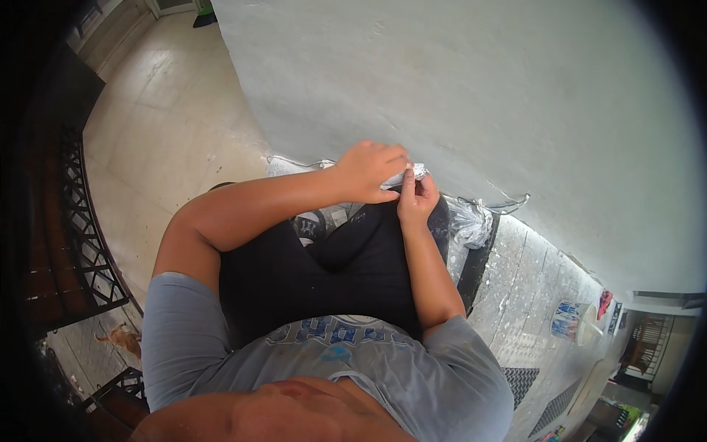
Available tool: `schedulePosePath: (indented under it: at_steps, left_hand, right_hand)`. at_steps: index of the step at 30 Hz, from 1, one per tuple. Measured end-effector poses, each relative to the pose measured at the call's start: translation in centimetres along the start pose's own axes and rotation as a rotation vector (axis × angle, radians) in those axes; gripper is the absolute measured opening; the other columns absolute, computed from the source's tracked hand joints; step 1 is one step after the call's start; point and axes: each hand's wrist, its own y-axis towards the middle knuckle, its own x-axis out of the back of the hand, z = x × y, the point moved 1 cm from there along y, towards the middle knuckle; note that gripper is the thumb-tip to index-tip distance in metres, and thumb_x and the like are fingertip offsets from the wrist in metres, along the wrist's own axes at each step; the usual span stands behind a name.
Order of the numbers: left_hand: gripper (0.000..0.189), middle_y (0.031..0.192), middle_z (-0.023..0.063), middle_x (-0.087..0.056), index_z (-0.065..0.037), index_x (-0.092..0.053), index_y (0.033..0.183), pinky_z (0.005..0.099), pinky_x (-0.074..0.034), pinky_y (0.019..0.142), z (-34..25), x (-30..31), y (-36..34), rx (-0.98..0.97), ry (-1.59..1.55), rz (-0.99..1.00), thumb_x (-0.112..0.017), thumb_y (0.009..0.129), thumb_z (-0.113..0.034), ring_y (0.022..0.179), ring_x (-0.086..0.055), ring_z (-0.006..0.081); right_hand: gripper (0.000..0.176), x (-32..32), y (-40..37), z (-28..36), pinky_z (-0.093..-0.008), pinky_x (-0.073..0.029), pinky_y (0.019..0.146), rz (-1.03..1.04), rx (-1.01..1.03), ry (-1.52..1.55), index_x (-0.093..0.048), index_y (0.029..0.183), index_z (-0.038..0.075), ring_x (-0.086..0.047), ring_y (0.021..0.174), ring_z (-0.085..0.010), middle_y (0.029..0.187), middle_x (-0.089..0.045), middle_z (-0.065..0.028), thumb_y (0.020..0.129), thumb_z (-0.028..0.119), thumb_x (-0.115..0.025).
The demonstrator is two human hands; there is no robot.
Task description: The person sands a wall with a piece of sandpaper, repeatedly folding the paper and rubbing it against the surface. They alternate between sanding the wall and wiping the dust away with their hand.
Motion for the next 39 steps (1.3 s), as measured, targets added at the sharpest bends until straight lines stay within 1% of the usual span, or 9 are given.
schedulePosePath:
  at_steps: [4, 10, 19, 22, 24, 26, 28, 31, 39]
  left_hand:
    - [0.051, 0.108, 0.0075, -0.066, -0.007, -0.065, 0.125, 0.0441, -0.055, 0.07, -0.2, -0.8, 0.0, 0.084, -0.186, 0.045, -0.076, 0.08, -0.029, 0.087, -0.069, 0.0309]
    - [0.057, 0.092, 0.0152, -0.071, -0.004, -0.057, 0.14, 0.0462, -0.055, 0.066, 0.5, -0.8, 0.0, 0.087, -0.312, 0.001, -0.067, 0.085, -0.018, 0.077, -0.068, 0.0356]
    - [0.07, 0.085, 0.0142, -0.072, -0.005, -0.042, 0.152, 0.0444, -0.053, 0.062, -1.8, 1.9, -0.6, 0.241, -0.615, 0.231, -0.064, 0.088, -0.024, 0.067, -0.069, 0.0323]
    - [0.073, 0.081, 0.0096, -0.072, -0.007, -0.046, 0.151, 0.0403, -0.051, 0.057, -1.3, 3.8, -0.1, 0.106, -0.401, -0.05, -0.068, 0.085, -0.031, 0.062, -0.066, 0.0294]
    - [0.074, 0.102, 0.0093, -0.074, -0.013, -0.05, 0.15, 0.0409, -0.052, 0.077, -0.4, 8.5, 2.4, 0.225, 0.142, 0.082, -0.07, 0.082, -0.036, 0.081, -0.069, 0.0276]
    - [0.072, 0.136, 0.0138, -0.061, -0.019, -0.054, 0.148, 0.0524, -0.038, 0.103, 2.8, 11.1, 4.3, -0.08, 0.518, -0.609, -0.07, 0.081, -0.041, 0.121, -0.058, 0.0295]
    - [0.067, 0.156, 0.0148, -0.041, -0.023, -0.049, 0.151, 0.066, -0.017, 0.111, 3.0, 14.5, 6.6, 0.104, 0.611, -0.784, -0.061, 0.089, -0.046, 0.146, -0.031, 0.0318]
    - [0.099, 0.168, 0.0215, 0.001, -0.011, -0.024, 0.161, 0.0807, -0.006, 0.103, 3.8, 18.2, 10.1, 0.356, 0.726, -0.599, -0.062, 0.085, -0.064, 0.149, 0.005, 0.0472]
    - [0.091, 0.167, 0.0238, 0.0, -0.01, -0.037, 0.156, 0.074, -0.009, 0.102, 7.7, 15.8, 10.4, 0.274, 0.864, -0.697, -0.057, 0.087, -0.065, 0.145, -0.002, 0.0473]
  right_hand:
    - [0.011, 0.2, -0.4, -0.2, -0.0253, -0.048, 0.079, 0.025, 0.018, 0.011, -0.067, 0.102, -0.004, -0.06, 0.091, -0.0096, 0.099, -0.065, -0.0048, 0.101, 0.006, -0.06]
    - [0.013, 1.2, 0.0, -1.9, -0.0234, -0.045, 0.074, 0.071, -0.104, 0.077, -0.065, 0.099, -0.002, -0.057, 0.085, -0.0082, 0.097, -0.064, -0.0034, 0.103, 0.009, -0.059]
    - [0.013, -0.2, -0.3, 0.6, -0.0227, -0.043, 0.065, 0.15, -0.207, 0.048, -0.062, 0.101, 0.002, -0.055, 0.075, -0.0052, 0.087, -0.062, 0.001, 0.104, 0.011, -0.053]
    - [0.015, 0.7, -0.1, 0.1, -0.0232, -0.044, 0.067, 0.052, -0.288, 0.159, -0.063, 0.101, 0.002, -0.056, 0.077, -0.0045, 0.088, -0.063, 0.0011, 0.103, 0.01, -0.049]
    - [0.015, 0.4, 0.4, -0.3, -0.0224, -0.041, 0.065, 0.032, -0.284, 0.143, -0.062, 0.095, 0.003, -0.052, 0.075, -0.0034, 0.083, -0.059, 0.0037, 0.102, 0.009, -0.05]
    - [0.014, 0.7, 0.3, -0.5, -0.022, -0.039, 0.064, 0.051, -0.282, 0.089, -0.061, 0.092, 0.004, -0.05, 0.073, -0.0032, 0.081, -0.057, 0.005, 0.1, 0.008, -0.051]
    - [0.014, 0.7, 0.3, -0.6, -0.0224, -0.037, 0.062, 0.087, -0.293, 0.088, -0.061, 0.088, 0.005, -0.048, 0.071, -0.003, 0.079, -0.055, 0.0063, 0.099, 0.008, -0.052]
    - [0.015, 0.5, 0.4, -0.8, -0.0231, -0.036, 0.061, 0.122, -0.327, 0.064, -0.06, 0.086, 0.005, -0.046, 0.07, -0.0028, 0.077, -0.053, 0.0069, 0.099, 0.008, -0.053]
    - [0.015, 0.8, 0.1, -1.2, -0.0228, -0.04, 0.062, 0.175, -0.413, 0.05, -0.062, 0.09, 0.004, -0.05, 0.07, -0.0036, 0.077, -0.055, 0.006, 0.1, 0.009, -0.053]
